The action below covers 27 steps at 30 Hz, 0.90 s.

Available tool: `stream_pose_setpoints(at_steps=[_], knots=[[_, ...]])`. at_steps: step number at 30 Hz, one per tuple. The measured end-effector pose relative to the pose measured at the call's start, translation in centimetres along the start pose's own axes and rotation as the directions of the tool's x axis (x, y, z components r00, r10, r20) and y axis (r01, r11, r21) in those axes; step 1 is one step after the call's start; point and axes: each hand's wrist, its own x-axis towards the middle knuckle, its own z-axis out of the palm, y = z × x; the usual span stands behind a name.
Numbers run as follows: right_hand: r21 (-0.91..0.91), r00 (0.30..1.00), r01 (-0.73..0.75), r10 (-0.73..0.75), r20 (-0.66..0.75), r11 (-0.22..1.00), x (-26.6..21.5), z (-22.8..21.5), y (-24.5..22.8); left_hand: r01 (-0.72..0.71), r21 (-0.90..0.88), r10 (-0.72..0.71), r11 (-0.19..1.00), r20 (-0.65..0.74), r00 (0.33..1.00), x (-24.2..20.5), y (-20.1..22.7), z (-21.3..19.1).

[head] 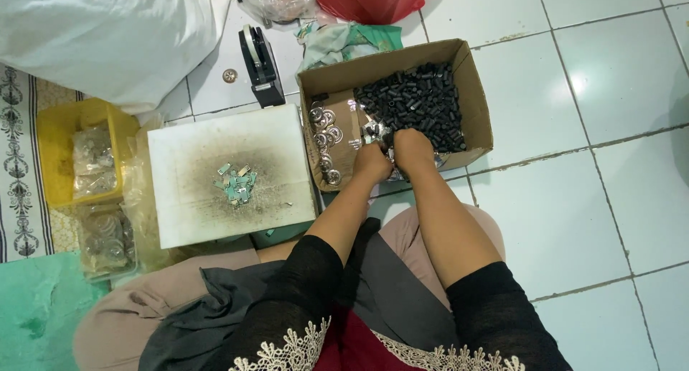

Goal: The person sits on the floor and assembles small hardware components by hand. They pick up black cylindrical pieces and silver metal rings from a cardboard box, fit them together, and place the assembled units onto a white board.

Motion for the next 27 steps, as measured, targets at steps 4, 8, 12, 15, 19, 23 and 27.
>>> stream_pose_setpoints(at_steps=[4, 8, 12, 15, 19, 23, 27], knots=[[0.002, 0.999, 0.019, -0.019, 0.035, 1.0, 1.0, 0.8, 0.8, 0.018, -0.051, -0.018, 0.999, 0.001, 1.0, -0.3, -0.3, 0.1], [-0.014, 0.998, 0.011, -0.01, 0.065, 1.0, 0.1, -0.8, -0.2, 0.009, -0.051, -0.008, 0.999, 0.02, 1.0, -0.1, -0.5, 0.5], [0.067, 0.997, 0.007, -0.012, 0.082, 0.998, -2.3, -6.0, -3.5, -0.012, -0.119, 0.014, 0.993, 0.016, 1.0, -0.5, 0.0, -0.4], [0.151, 0.995, -0.046, 0.033, 0.09, 0.988, -2.9, -7.4, -4.3, -0.008, -0.096, 0.011, 0.995, 0.023, 1.0, 0.4, -0.8, 0.6], [0.256, 0.976, -0.147, 0.098, 0.194, 0.955, -2.4, -7.2, -3.3, -0.035, -0.132, 0.035, 0.991, -0.005, 0.999, 0.2, -1.1, 0.8], [0.349, 0.958, -0.229, 0.146, 0.248, 0.909, -2.5, -7.2, -2.7, -0.074, -0.176, 0.067, 0.982, -0.042, 0.997, -0.5, -0.8, 0.1], [0.525, 0.942, -0.315, 0.193, 0.274, 0.79, -1.8, -5.9, -1.2, -0.138, -0.224, 0.114, 0.965, -0.117, 0.987, -1.1, -0.4, -0.2]])
